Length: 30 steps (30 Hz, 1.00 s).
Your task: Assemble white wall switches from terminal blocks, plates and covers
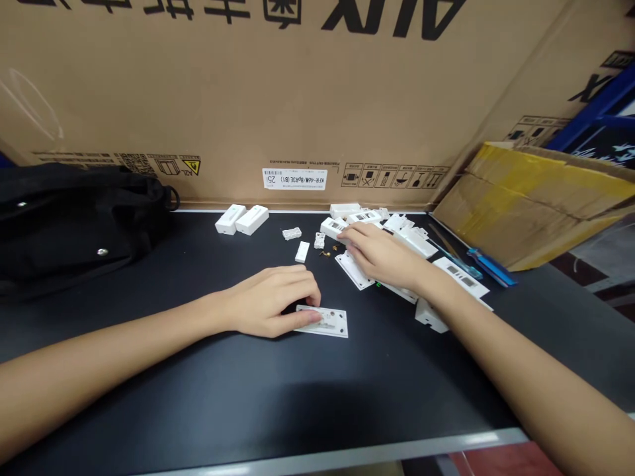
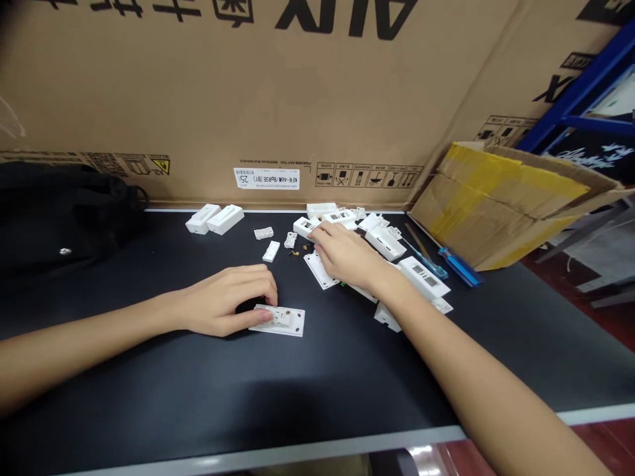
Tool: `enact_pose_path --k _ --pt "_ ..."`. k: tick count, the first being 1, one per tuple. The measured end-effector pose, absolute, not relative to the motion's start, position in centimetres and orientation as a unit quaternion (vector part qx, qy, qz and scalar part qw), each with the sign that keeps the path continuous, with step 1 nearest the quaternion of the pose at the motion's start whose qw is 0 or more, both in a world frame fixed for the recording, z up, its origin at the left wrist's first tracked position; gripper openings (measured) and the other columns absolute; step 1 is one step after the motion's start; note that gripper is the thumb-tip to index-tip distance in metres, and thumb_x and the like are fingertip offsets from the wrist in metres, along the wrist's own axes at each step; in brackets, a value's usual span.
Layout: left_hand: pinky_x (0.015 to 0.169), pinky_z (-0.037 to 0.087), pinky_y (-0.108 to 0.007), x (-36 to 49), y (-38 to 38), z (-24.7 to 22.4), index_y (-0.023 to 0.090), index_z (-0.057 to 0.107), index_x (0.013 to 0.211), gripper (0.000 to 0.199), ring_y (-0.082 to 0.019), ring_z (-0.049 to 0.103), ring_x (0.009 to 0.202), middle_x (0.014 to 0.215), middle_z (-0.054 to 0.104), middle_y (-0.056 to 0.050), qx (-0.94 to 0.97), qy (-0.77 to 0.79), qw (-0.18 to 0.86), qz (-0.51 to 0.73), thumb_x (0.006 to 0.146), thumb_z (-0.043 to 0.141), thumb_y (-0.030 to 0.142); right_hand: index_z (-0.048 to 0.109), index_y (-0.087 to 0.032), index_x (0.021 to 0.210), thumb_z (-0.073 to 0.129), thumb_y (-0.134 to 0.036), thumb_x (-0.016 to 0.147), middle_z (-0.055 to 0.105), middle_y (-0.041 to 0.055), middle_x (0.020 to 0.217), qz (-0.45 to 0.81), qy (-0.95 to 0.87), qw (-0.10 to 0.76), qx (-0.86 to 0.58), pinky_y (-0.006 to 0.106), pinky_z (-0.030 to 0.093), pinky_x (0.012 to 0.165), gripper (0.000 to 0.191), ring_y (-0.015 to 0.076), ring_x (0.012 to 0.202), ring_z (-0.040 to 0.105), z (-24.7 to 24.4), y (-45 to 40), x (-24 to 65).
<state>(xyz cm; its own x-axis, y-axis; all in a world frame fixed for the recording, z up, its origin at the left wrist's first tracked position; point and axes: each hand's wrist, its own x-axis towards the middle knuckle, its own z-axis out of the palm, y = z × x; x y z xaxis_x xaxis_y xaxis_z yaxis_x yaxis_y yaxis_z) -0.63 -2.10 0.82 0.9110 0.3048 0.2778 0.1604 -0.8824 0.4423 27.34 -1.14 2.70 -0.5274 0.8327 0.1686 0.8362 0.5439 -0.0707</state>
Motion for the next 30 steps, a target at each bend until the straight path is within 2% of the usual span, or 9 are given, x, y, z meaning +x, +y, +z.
enact_pose_path --k 3,10,17,20,24,28,30 --pt "0.080 0.048 -0.031 -0.6 -2.1 0.9 0.019 0.063 0.099 0.025 -0.018 0.060 0.087 0.095 0.068 -0.005 0.954 0.119 0.211 0.175 0.106 0.052 0.040 0.066 -0.014 0.122 0.038 -0.016 0.102 0.067 0.0167 0.116 -0.009 -0.867 0.121 -0.483 0.043 0.050 0.095 0.035 0.0285 0.107 0.063 2.5 -0.9 27.6" --pt "0.080 0.048 -0.029 -0.6 -1.9 0.8 0.020 0.062 0.097 0.023 -0.017 0.060 0.086 0.094 0.067 -0.003 0.944 0.144 0.235 0.179 0.107 0.051 0.038 0.066 -0.015 0.109 0.046 -0.009 0.090 0.071 0.0141 0.108 -0.014 -0.849 0.160 -0.504 0.039 0.049 0.086 0.028 0.0272 0.096 0.065 2.3 -0.9 27.6" --pt "0.079 0.051 -0.031 -0.7 -1.3 0.2 0.020 0.063 0.101 0.015 -0.017 0.062 0.088 0.099 0.066 -0.004 0.891 0.313 0.181 0.273 0.101 0.056 0.034 0.061 -0.019 0.110 0.047 -0.013 0.095 0.070 0.0134 0.109 -0.013 -0.865 0.242 -0.440 0.037 0.049 0.083 0.021 0.0254 0.093 0.066 3.4 -1.8 27.4" --pt "0.075 0.051 -0.032 -0.7 -0.6 -0.2 0.021 0.065 0.100 0.013 -0.018 0.063 0.086 0.099 0.068 -0.003 0.865 0.372 0.172 0.289 0.097 0.057 0.031 0.061 -0.020 0.111 0.050 -0.016 0.099 0.069 0.0098 0.105 0.044 -0.897 0.233 -0.372 0.034 0.049 0.083 0.017 0.0222 0.094 0.066 4.2 -2.9 27.1" --pt "0.090 0.052 -0.041 -0.8 0.4 -0.4 0.022 0.069 0.096 0.018 -0.023 0.066 0.097 0.103 0.074 -0.003 0.860 0.388 0.215 0.251 0.086 0.055 0.020 0.063 -0.019 0.113 0.055 -0.020 0.100 0.068 0.0065 0.101 0.116 -0.926 0.168 -0.317 0.030 0.048 0.076 0.015 0.0184 0.086 0.063 4.6 -4.1 26.3" --pt "0.108 0.049 -0.047 -1.0 1.0 -0.3 0.022 0.058 0.088 0.017 -0.025 0.068 0.117 0.120 0.076 -0.004 0.813 0.382 0.345 0.273 0.077 0.050 0.012 0.064 -0.018 0.109 0.052 -0.015 0.099 0.067 0.0079 0.102 0.144 -0.935 0.140 -0.293 0.031 0.048 0.077 0.016 0.0190 0.089 0.062 4.1 -4.4 25.7" --pt "0.115 0.045 -0.050 -1.1 1.1 -0.2 0.022 0.054 0.092 0.019 -0.026 0.064 0.129 0.131 0.072 -0.004 0.794 0.379 0.387 0.275 0.077 0.048 0.011 0.065 -0.017 0.111 0.050 -0.013 0.099 0.068 0.0086 0.104 0.158 -0.935 0.144 -0.283 0.032 0.050 0.081 0.020 0.0195 0.093 0.063 4.1 -4.5 25.6"
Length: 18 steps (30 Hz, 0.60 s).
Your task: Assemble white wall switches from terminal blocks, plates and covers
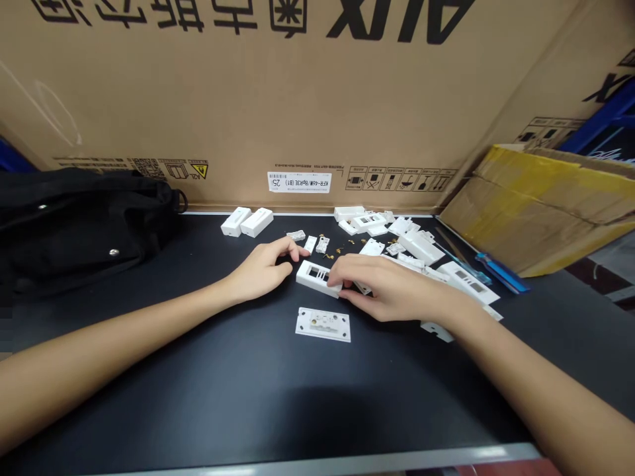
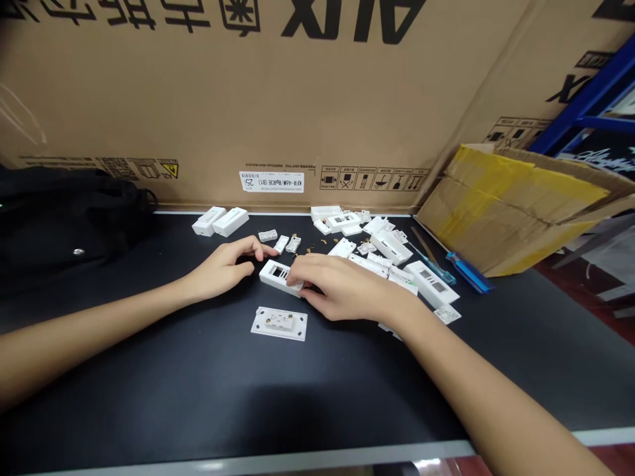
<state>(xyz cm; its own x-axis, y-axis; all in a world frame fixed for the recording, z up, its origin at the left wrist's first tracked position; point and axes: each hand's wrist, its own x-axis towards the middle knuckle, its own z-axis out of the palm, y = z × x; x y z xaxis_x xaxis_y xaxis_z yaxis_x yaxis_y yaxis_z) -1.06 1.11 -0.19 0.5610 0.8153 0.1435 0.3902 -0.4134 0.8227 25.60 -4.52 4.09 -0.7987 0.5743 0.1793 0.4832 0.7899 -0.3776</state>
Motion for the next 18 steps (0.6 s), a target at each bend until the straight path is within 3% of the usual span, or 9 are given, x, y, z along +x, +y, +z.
enact_pose_path --k 4,7,11,15,18 --pt "0.125 0.034 -0.054 -1.2 0.9 0.4 0.025 0.057 0.126 0.039 -0.026 0.049 0.147 0.152 0.058 -0.005 0.810 0.359 0.400 0.233 0.088 0.050 0.019 0.065 -0.021 0.120 0.051 -0.020 0.101 0.070 0.0085 0.117 0.160 -0.930 0.146 -0.296 0.034 0.052 0.089 0.024 0.0204 0.103 0.066 4.9 -4.5 26.4" --pt "0.125 0.037 -0.052 -1.2 0.6 0.8 0.026 0.052 0.142 0.042 -0.026 0.049 0.147 0.156 0.054 -0.006 0.839 0.316 0.391 0.209 0.102 0.048 0.037 0.066 -0.020 0.125 0.049 -0.027 0.102 0.072 0.0111 0.122 0.075 -0.908 0.169 -0.377 0.040 0.052 0.094 0.028 0.0249 0.109 0.066 5.4 -3.6 28.5" --pt "0.116 0.045 -0.050 -1.1 0.4 0.6 0.025 0.058 0.134 0.042 -0.027 0.059 0.134 0.144 0.063 -0.008 0.898 0.254 0.311 0.181 0.100 0.060 0.050 0.066 -0.012 0.132 0.041 -0.026 0.102 0.070 0.0183 0.129 -0.057 -0.862 0.082 -0.497 0.053 0.049 0.100 0.042 0.0348 0.120 0.063 5.0 -1.8 31.2" --pt "0.110 0.049 -0.047 -1.1 0.4 -0.1 0.023 0.061 0.112 0.033 -0.026 0.062 0.126 0.134 0.068 -0.007 0.915 0.231 0.271 0.192 0.091 0.074 0.044 0.074 -0.016 0.117 0.038 -0.025 0.102 0.072 0.0151 0.125 -0.051 -0.849 -0.014 -0.525 0.048 0.049 0.094 0.040 0.0318 0.114 0.065 4.1 -1.0 31.7" --pt "0.109 0.049 -0.046 -1.0 0.4 -0.2 0.022 0.061 0.116 0.033 -0.026 0.062 0.125 0.133 0.068 -0.006 0.918 0.228 0.261 0.193 0.089 0.074 0.037 0.075 -0.018 0.107 0.037 -0.029 0.104 0.074 0.0132 0.118 -0.053 -0.845 -0.020 -0.533 0.044 0.048 0.089 0.040 0.0302 0.109 0.065 4.1 -1.2 31.2"
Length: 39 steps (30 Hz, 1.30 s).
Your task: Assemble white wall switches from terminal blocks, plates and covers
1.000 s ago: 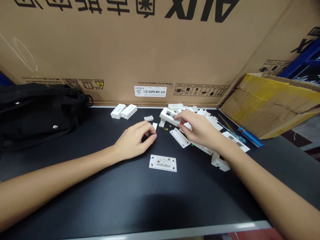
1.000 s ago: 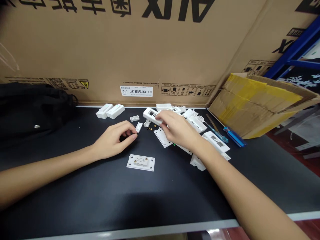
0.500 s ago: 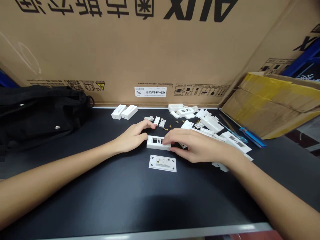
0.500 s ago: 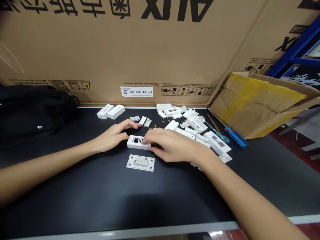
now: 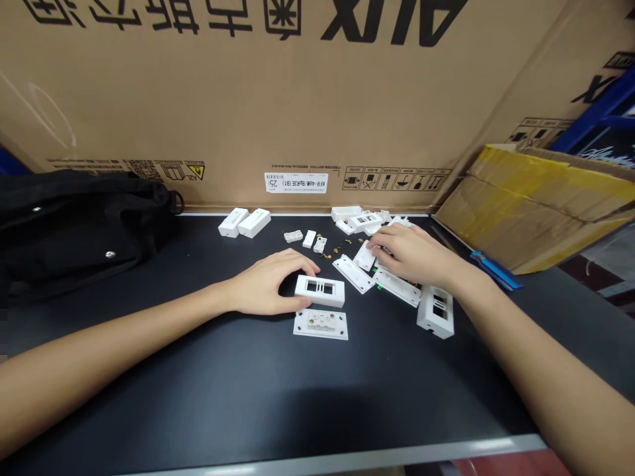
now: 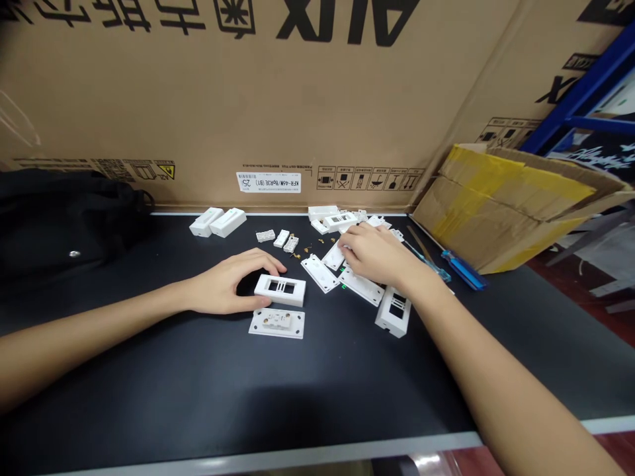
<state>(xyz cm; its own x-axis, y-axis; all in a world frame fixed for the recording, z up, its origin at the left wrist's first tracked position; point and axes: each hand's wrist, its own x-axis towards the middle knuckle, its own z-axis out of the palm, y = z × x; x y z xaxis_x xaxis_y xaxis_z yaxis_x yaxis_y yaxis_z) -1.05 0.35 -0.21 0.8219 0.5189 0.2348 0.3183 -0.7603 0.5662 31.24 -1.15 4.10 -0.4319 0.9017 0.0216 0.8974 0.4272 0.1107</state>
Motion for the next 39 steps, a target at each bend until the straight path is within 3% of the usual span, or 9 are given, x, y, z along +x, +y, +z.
enact_pose_path --k 7,13,19,25,32,39 --pt "0.117 0.043 -0.051 -0.8 0.4 -0.1 0.024 0.063 0.129 0.046 -0.029 0.054 0.138 0.148 0.063 -0.008 0.931 0.223 0.234 0.171 0.094 0.069 0.053 0.068 -0.012 0.124 0.037 -0.022 0.102 0.072 0.0170 0.124 0.052 0.847 -0.044 0.527 0.041 0.044 0.099 0.039 0.0301 0.117 0.063 4.3 -0.2 29.6" --pt "0.123 0.036 -0.054 -0.9 0.6 -0.2 0.025 0.062 0.135 0.049 -0.030 0.047 0.148 0.158 0.054 -0.008 0.942 0.217 0.215 0.138 0.098 0.063 0.057 0.070 -0.013 0.102 0.046 -0.013 0.094 0.075 0.0155 0.106 0.008 0.845 0.000 0.534 0.032 0.044 0.076 0.026 0.0232 0.088 0.066 4.8 1.9 27.1" --pt "0.124 0.036 -0.047 0.3 1.2 0.7 0.028 0.050 0.149 0.054 -0.027 0.047 0.149 0.159 0.052 -0.007 0.942 0.177 0.260 0.120 0.104 0.051 0.057 0.072 -0.012 0.104 0.047 -0.015 0.092 0.077 0.0169 0.099 0.021 0.818 0.012 0.574 0.033 0.040 0.068 0.028 0.0243 0.082 0.068 5.3 3.7 25.3" --pt "0.125 0.033 -0.040 3.1 1.6 1.2 0.028 0.056 0.145 0.045 -0.022 0.046 0.147 0.156 0.056 -0.003 0.947 0.106 0.277 0.125 0.110 0.037 0.052 0.077 -0.012 0.104 0.054 -0.024 0.090 0.079 0.0191 0.100 0.006 0.801 0.060 0.595 0.034 0.044 0.067 0.029 0.0278 0.083 0.071 5.8 5.5 23.6" --pt "0.120 0.039 -0.050 3.2 1.6 1.0 0.024 0.067 0.132 0.041 -0.028 0.050 0.142 0.152 0.060 -0.006 0.950 0.161 0.232 0.131 0.107 0.046 0.050 0.079 -0.010 0.109 0.057 -0.026 0.088 0.079 0.0218 0.104 -0.020 0.796 0.086 0.599 0.037 0.050 0.069 0.034 0.0310 0.086 0.074 5.4 7.6 23.3" --pt "0.124 0.034 -0.054 2.7 2.0 0.4 0.024 0.065 0.135 0.054 -0.032 0.040 0.152 0.158 0.054 -0.008 0.947 0.234 0.182 0.127 0.103 0.047 0.063 0.077 -0.011 0.113 0.056 -0.025 0.088 0.079 0.0202 0.110 -0.004 0.795 0.063 0.603 0.036 0.052 0.074 0.036 0.0310 0.093 0.074 5.1 7.5 23.5"
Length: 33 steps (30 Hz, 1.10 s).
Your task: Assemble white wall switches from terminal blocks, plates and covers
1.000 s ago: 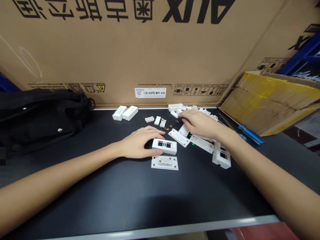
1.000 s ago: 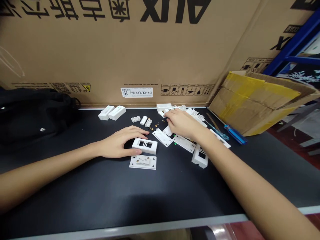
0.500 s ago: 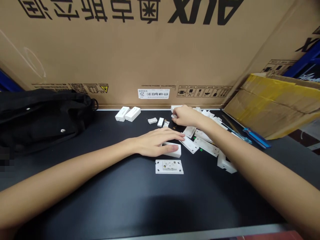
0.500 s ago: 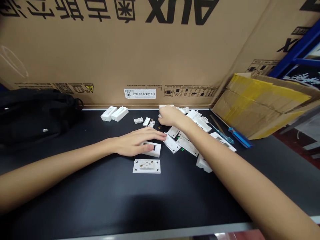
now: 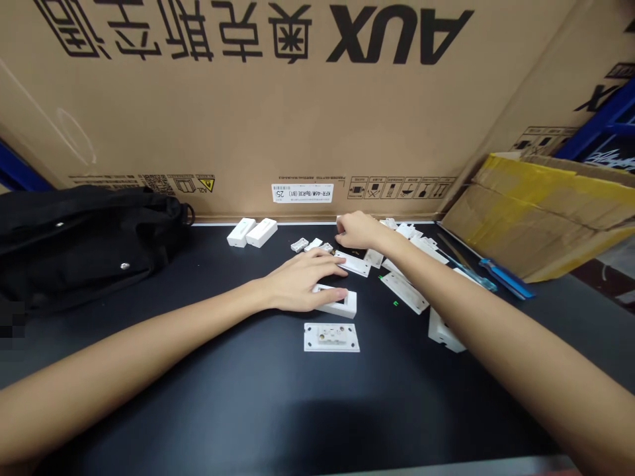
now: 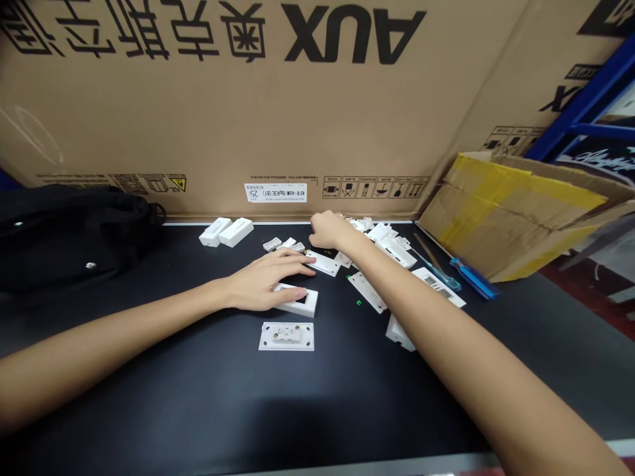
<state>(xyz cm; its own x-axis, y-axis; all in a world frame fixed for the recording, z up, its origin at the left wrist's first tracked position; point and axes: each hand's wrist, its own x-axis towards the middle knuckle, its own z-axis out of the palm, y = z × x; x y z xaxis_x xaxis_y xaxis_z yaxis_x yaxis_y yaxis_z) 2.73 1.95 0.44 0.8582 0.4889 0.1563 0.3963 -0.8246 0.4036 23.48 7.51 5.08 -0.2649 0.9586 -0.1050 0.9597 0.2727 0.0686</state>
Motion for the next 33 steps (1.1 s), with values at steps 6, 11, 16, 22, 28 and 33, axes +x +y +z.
enact_pose_path --k 6,11,16,22,28,33 --pt "0.125 0.032 -0.055 2.6 1.9 0.3 0.021 0.062 0.140 0.063 -0.033 0.034 0.155 0.164 0.046 -0.012 0.942 0.253 0.178 0.128 0.100 0.049 0.068 0.079 -0.012 0.108 0.062 -0.020 0.082 0.079 0.0195 0.105 -0.003 0.791 0.076 0.607 0.037 0.052 0.075 0.032 0.0306 0.091 0.075 5.5 7.5 23.4" --pt "0.126 0.029 -0.058 2.5 1.7 0.3 0.020 0.061 0.140 0.063 -0.035 0.034 0.155 0.164 0.045 -0.014 0.941 0.255 0.177 0.131 0.100 0.051 0.068 0.079 -0.014 0.111 0.065 -0.020 0.078 0.079 0.0186 0.107 -0.012 0.799 0.076 0.597 0.037 0.053 0.073 0.036 0.0310 0.090 0.075 5.8 7.5 23.6" --pt "0.118 0.040 -0.053 2.4 1.4 0.6 0.023 0.066 0.122 0.046 -0.033 0.049 0.139 0.147 0.060 -0.011 0.946 0.207 0.166 0.185 0.097 0.060 0.060 0.079 -0.014 0.109 0.066 -0.019 0.076 0.080 0.0184 0.105 -0.011 0.802 0.051 0.594 0.038 0.053 0.072 0.036 0.0317 0.090 0.074 5.3 7.3 23.6" --pt "0.101 0.048 -0.047 2.5 1.4 0.4 0.021 0.067 0.102 0.042 -0.029 0.061 0.110 0.117 0.070 -0.009 0.958 0.182 0.129 0.180 0.088 0.069 0.060 0.078 -0.012 0.112 0.067 -0.016 0.075 0.079 0.0159 0.113 -0.012 0.815 -0.019 0.579 0.034 0.052 0.081 0.039 0.0299 0.101 0.072 6.7 6.3 23.6" --pt "0.085 0.052 -0.040 2.7 1.5 0.2 0.021 0.061 0.102 0.037 -0.027 0.066 0.096 0.101 0.069 -0.007 0.947 0.225 0.144 0.181 0.088 0.068 0.054 0.078 -0.016 0.107 0.061 -0.020 0.082 0.080 0.0059 0.095 -0.073 0.821 -0.101 0.557 0.030 0.054 0.077 0.030 0.0216 0.084 0.073 9.0 1.7 25.9" --pt "0.072 0.050 -0.033 2.5 1.5 0.2 0.023 0.056 0.109 0.033 -0.021 0.068 0.082 0.100 0.071 -0.002 0.919 0.249 0.227 0.206 0.086 0.072 0.041 0.077 -0.024 0.099 0.066 -0.035 0.088 0.077 0.0048 0.098 -0.166 0.823 -0.267 0.473 0.031 0.058 0.073 0.019 0.0207 0.083 0.072 8.4 -2.8 27.2"
